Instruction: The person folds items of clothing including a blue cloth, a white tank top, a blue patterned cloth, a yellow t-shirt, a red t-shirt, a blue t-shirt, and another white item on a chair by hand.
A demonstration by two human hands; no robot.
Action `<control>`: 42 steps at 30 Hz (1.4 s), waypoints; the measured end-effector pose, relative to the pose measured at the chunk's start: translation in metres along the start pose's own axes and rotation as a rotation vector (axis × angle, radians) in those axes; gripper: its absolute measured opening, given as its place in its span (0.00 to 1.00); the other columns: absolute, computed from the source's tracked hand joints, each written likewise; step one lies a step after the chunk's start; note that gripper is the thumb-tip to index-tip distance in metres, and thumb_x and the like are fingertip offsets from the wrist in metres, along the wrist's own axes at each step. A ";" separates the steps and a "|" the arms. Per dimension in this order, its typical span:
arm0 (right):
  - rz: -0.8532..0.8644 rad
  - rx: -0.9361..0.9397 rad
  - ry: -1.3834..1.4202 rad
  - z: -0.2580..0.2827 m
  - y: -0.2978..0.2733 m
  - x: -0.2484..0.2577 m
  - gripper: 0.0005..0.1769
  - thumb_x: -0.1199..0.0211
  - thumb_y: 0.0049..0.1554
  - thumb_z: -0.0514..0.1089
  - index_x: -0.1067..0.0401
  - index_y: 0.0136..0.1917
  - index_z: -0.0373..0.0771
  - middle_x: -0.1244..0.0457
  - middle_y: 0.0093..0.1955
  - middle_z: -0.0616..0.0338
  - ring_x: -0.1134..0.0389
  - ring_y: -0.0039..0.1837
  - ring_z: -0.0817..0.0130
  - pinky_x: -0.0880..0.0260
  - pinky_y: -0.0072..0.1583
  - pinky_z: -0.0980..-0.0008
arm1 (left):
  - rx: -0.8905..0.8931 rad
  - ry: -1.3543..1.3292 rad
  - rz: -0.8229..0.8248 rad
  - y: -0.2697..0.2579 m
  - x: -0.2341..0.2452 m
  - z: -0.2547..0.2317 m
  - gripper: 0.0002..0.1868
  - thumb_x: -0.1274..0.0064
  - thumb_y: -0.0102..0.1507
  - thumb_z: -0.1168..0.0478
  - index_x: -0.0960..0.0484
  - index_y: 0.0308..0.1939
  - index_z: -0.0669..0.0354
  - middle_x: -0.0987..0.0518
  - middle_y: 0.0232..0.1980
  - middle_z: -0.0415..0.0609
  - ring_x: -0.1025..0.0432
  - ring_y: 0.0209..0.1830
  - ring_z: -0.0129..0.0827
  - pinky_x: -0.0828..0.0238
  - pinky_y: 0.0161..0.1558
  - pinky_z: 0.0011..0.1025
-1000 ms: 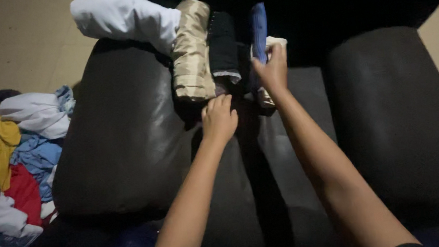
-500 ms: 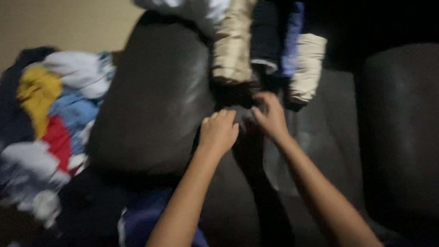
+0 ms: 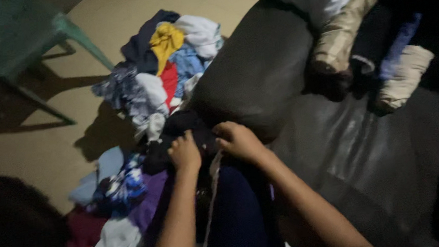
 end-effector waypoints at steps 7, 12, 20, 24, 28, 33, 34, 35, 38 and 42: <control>0.127 -0.071 0.017 -0.002 0.001 -0.012 0.23 0.35 0.53 0.41 0.28 0.62 0.37 0.31 0.56 0.48 0.26 0.54 0.57 0.27 0.56 0.62 | -0.141 -0.302 -0.159 0.012 0.020 -0.028 0.16 0.42 0.60 0.53 0.19 0.45 0.60 0.17 0.44 0.60 0.23 0.46 0.58 0.27 0.47 0.52; 0.136 -0.149 -0.036 0.001 0.008 -0.012 0.25 0.35 0.52 0.40 0.29 0.64 0.40 0.32 0.55 0.50 0.28 0.54 0.55 0.28 0.56 0.61 | -0.080 -0.536 -0.099 0.014 0.045 -0.031 0.15 0.42 0.61 0.50 0.16 0.41 0.58 0.18 0.42 0.61 0.24 0.44 0.60 0.27 0.44 0.52; 0.061 0.061 -0.092 -0.022 0.067 -0.059 0.33 0.35 0.48 0.36 0.34 0.67 0.39 0.40 0.67 0.44 0.35 0.65 0.46 0.30 0.62 0.58 | 0.053 -0.682 -0.268 0.100 0.026 0.038 0.14 0.48 0.66 0.50 0.14 0.39 0.53 0.16 0.41 0.54 0.22 0.44 0.53 0.27 0.45 0.47; 0.034 0.149 -0.107 -0.039 0.076 -0.070 0.33 0.32 0.48 0.39 0.33 0.67 0.39 0.42 0.68 0.42 0.39 0.70 0.43 0.36 0.68 0.56 | -0.048 -0.171 -0.653 0.159 0.033 0.058 0.10 0.44 0.47 0.50 0.14 0.29 0.43 0.16 0.43 0.60 0.21 0.43 0.58 0.25 0.41 0.50; 0.051 0.068 -0.079 -0.060 0.075 -0.068 0.31 0.32 0.50 0.40 0.33 0.67 0.39 0.43 0.71 0.43 0.40 0.71 0.44 0.37 0.69 0.57 | -0.070 0.164 -0.710 0.180 -0.001 0.049 0.13 0.39 0.39 0.58 0.13 0.29 0.47 0.14 0.43 0.55 0.20 0.44 0.54 0.26 0.39 0.60; 0.045 -0.114 0.055 -0.062 0.078 -0.057 0.26 0.34 0.54 0.43 0.30 0.66 0.41 0.38 0.67 0.48 0.35 0.70 0.54 0.33 0.69 0.61 | 0.004 -0.388 -0.444 0.213 0.000 0.039 0.03 0.41 0.55 0.63 0.14 0.30 0.58 0.17 0.36 0.58 0.21 0.39 0.53 0.24 0.43 0.46; 0.037 -0.159 0.096 -0.059 0.076 -0.058 0.27 0.35 0.55 0.44 0.31 0.67 0.42 0.38 0.69 0.49 0.35 0.71 0.56 0.34 0.70 0.61 | 0.024 -0.511 -0.494 0.203 0.014 0.038 0.03 0.40 0.55 0.64 0.14 0.28 0.58 0.17 0.34 0.58 0.21 0.38 0.54 0.24 0.42 0.45; 0.030 -0.205 0.137 -0.055 0.076 -0.057 0.27 0.35 0.56 0.46 0.32 0.68 0.42 0.39 0.70 0.51 0.36 0.71 0.58 0.35 0.70 0.61 | 0.010 -0.595 -0.502 0.192 0.029 0.036 0.03 0.39 0.55 0.64 0.13 0.28 0.59 0.17 0.32 0.57 0.21 0.35 0.52 0.25 0.39 0.44; 0.007 -0.467 0.663 -0.053 0.081 -0.047 0.28 0.40 0.56 0.50 0.35 0.69 0.47 0.38 0.69 0.55 0.34 0.68 0.62 0.33 0.66 0.61 | -0.129 -0.931 -0.447 0.171 0.083 0.003 0.03 0.37 0.54 0.65 0.15 0.29 0.61 0.16 0.29 0.52 0.21 0.29 0.41 0.25 0.33 0.38; -0.074 -0.490 1.142 -0.043 0.080 -0.022 0.31 0.38 0.52 0.46 0.35 0.69 0.47 0.36 0.66 0.57 0.32 0.64 0.64 0.29 0.61 0.63 | -0.719 -1.222 0.088 0.072 0.097 -0.120 0.09 0.41 0.53 0.70 0.16 0.38 0.64 0.17 0.38 0.47 0.24 0.39 0.30 0.24 0.43 0.29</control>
Point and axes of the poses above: each hand's wrist, its own y-axis towards the middle knuckle, its own x-axis out of the back of the hand, z = x × y, the point moved 8 cm from there along y, towards the middle knuckle
